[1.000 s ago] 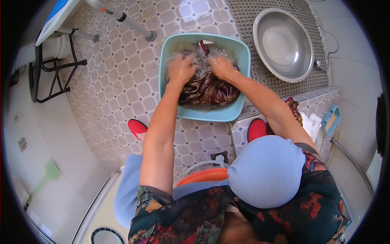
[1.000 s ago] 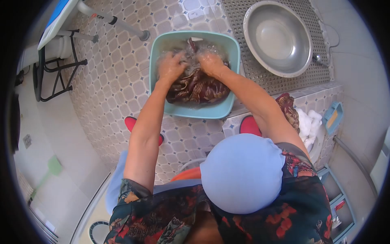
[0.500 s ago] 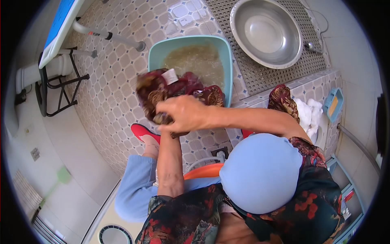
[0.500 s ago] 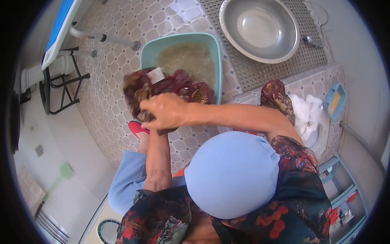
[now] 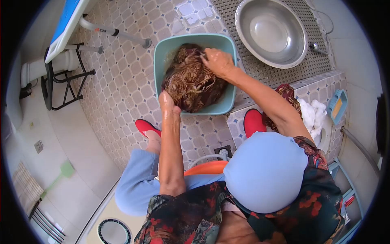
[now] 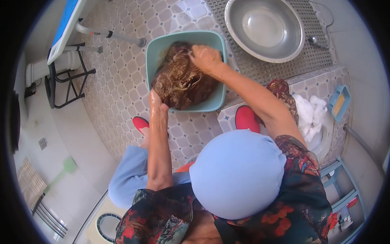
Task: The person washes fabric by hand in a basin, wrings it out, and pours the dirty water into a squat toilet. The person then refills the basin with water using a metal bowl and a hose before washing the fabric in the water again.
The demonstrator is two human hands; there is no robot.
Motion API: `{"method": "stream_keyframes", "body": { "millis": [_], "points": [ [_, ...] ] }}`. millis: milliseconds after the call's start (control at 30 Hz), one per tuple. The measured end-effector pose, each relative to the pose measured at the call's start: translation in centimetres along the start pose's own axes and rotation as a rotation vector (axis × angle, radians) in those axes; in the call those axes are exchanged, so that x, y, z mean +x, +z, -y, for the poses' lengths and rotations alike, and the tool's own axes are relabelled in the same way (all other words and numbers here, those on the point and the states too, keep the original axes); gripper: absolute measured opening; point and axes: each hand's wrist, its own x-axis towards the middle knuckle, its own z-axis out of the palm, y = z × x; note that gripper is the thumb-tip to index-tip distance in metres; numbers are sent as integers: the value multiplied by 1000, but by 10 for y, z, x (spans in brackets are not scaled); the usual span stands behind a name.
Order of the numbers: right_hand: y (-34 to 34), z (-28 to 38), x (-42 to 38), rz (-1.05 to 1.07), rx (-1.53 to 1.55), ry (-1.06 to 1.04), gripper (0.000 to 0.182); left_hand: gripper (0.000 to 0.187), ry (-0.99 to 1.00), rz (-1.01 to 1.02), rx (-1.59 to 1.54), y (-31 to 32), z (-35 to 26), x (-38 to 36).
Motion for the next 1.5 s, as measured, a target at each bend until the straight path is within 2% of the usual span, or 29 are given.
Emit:
{"method": "stream_keyframes", "body": {
  "millis": [33,100,133,167,233,267,300,367,500,567,600,633,700,733,800,867,900,933,967,1000,1033,1067,1100,1233,1300,1333,1367,1467,1500],
  "points": [
    [-3,-3,-4,42,-92,26,26,34,-4,-13,0,-5,3,1],
    [-8,3,-10,57,-128,2,30,32,326,-365,337,-9,6,4],
    [-9,8,-16,69,-169,-14,41,38,441,-391,469,-10,8,3],
    [-6,13,-19,72,-167,-14,41,38,440,-394,471,-8,11,4],
    [0,24,-24,-93,-286,-208,63,51,856,-246,720,1,12,4],
    [0,26,-30,52,-308,-286,65,63,886,-173,885,2,12,6],
    [4,24,-33,57,-307,-288,65,68,911,-236,1125,1,20,9],
    [23,19,-41,244,-414,-344,61,73,792,-319,1439,-4,35,16],
    [41,21,-35,531,-572,-345,59,74,571,-276,1667,1,32,32],
    [48,19,-26,564,-566,-337,59,72,574,-121,1551,3,27,44],
    [56,16,-22,564,-572,-331,58,63,612,-131,1504,-2,34,59],
    [64,14,-19,561,-580,-327,58,63,608,-136,1498,-12,40,76],
    [81,8,-18,523,-562,-307,56,53,837,27,1693,-25,44,105],
    [90,4,-15,580,-517,-274,58,53,842,24,1682,-20,39,105],
    [93,-6,-9,626,-484,-250,59,37,574,66,1898,-12,29,105],
    [84,-11,-6,820,-613,-513,58,36,667,-26,1789,-11,22,96],
    [77,-5,-1,810,-625,-522,58,35,749,-102,1689,-10,19,93],
    [68,3,4,819,-597,-381,53,35,758,-112,1684,-14,15,92],
    [60,11,6,830,-563,-242,48,34,767,-88,1473,-21,10,89],
    [55,14,4,828,-564,-255,48,33,770,-66,1263,-24,4,82],
    [50,13,2,665,-359,-189,47,33,775,-80,1262,-27,1,75],
    [45,12,1,502,-151,-120,46,34,749,-54,1076,-32,-1,64],
    [44,11,2,501,-141,-126,46,35,717,-24,898,-33,-6,48],
    [62,-16,11,399,119,-125,60,30,618,24,626,-28,-27,4],
    [62,-20,14,159,315,-89,72,27,585,52,595,-13,-37,-14],
    [48,-12,16,142,296,-138,87,28,569,102,547,-6,-40,-21],
    [35,-2,17,135,310,-125,87,29,551,148,499,0,-42,-28],
    [-2,25,31,41,125,-284,93,31,593,216,554,23,-53,-55],
    [-10,28,38,118,46,-371,89,31,591,220,563,24,-55,-59]
  ]
}}
